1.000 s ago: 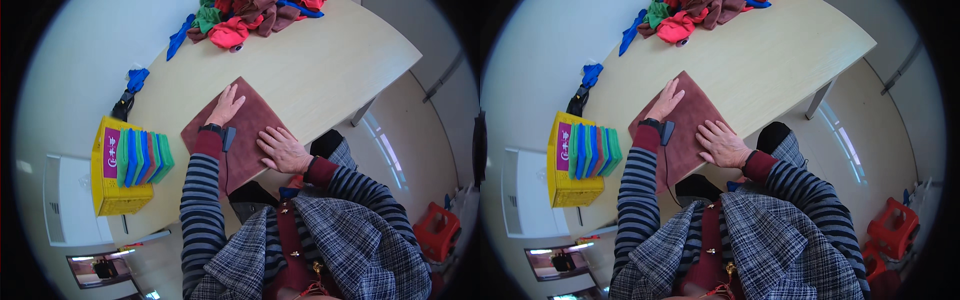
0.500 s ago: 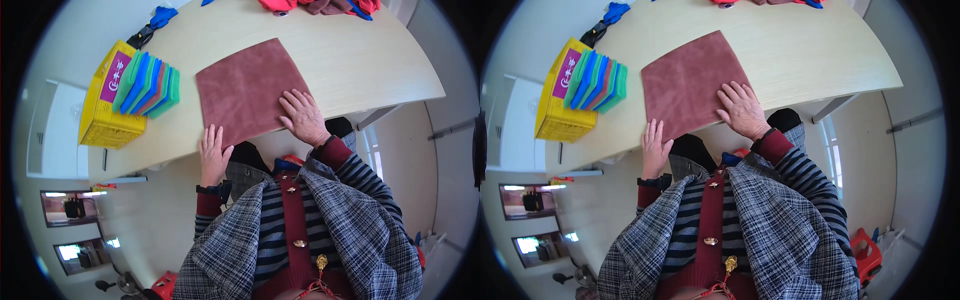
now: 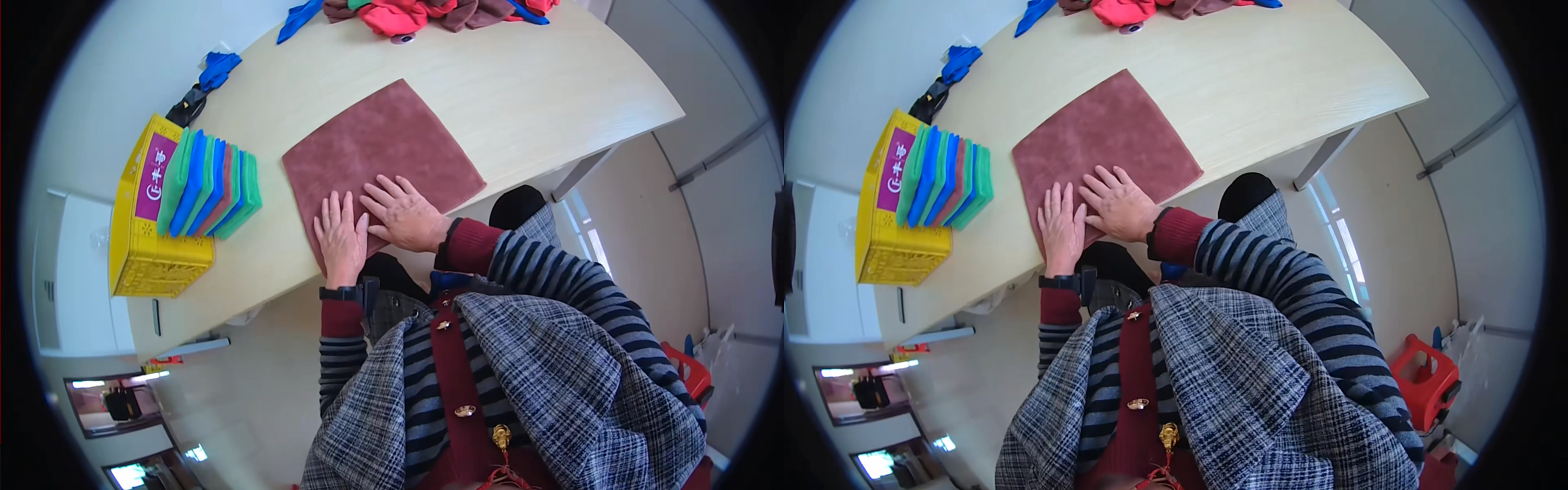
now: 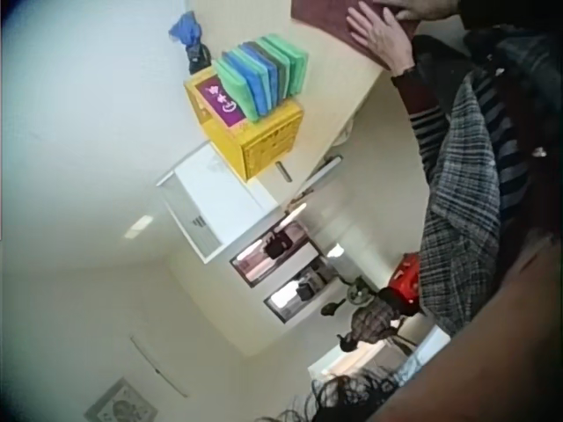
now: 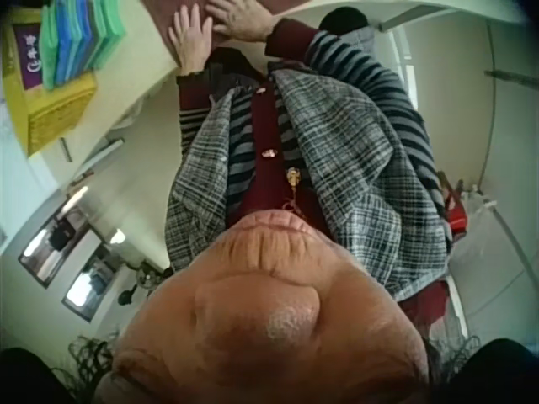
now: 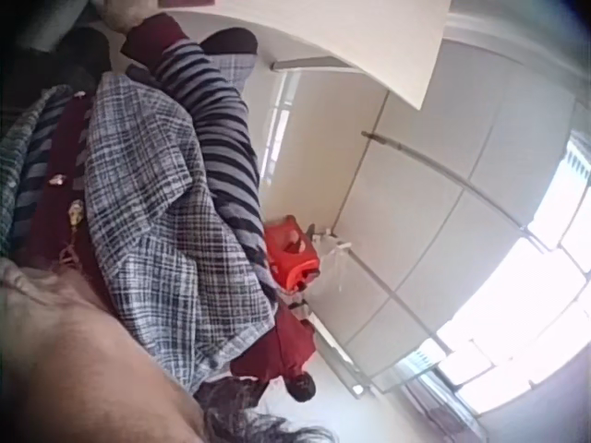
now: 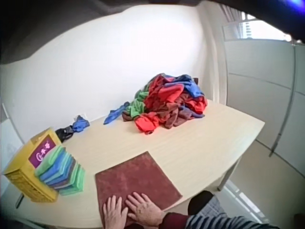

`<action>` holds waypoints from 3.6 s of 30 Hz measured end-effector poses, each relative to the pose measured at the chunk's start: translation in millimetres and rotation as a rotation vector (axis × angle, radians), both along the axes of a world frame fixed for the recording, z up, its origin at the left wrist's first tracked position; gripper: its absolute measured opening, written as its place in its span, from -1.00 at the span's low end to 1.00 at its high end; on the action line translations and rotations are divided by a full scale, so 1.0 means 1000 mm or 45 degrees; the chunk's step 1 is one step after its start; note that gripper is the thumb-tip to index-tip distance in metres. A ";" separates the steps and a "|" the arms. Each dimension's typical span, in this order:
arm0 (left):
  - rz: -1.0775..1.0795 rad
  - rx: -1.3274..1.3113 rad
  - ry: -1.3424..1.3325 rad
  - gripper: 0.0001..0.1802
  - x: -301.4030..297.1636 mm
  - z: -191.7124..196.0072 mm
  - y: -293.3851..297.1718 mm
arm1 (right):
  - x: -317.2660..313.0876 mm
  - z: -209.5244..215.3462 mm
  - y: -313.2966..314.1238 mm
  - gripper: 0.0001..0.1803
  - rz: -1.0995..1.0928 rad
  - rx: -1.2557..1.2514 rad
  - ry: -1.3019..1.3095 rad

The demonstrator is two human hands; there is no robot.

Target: Folding green and maroon fabric cloths into neat squares on a workbench.

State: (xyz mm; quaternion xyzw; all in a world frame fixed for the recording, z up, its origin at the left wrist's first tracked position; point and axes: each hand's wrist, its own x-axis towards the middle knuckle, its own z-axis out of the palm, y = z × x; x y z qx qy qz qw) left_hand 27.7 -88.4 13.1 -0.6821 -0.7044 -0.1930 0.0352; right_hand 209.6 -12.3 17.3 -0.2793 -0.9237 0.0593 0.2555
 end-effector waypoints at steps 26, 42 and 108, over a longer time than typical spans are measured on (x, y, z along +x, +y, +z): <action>-0.175 -0.182 0.083 -0.31 -0.067 0.004 0.085 | -0.046 0.007 0.075 -0.27 -0.153 -0.236 -0.295; -0.127 -0.391 0.102 -0.27 -0.094 0.010 0.094 | 0.059 0.011 0.203 -0.23 -0.834 -0.268 -0.613; 0.032 -0.046 0.188 -0.23 -0.021 -0.019 -0.060 | 0.106 -0.032 0.048 -0.23 -0.200 -0.009 -0.319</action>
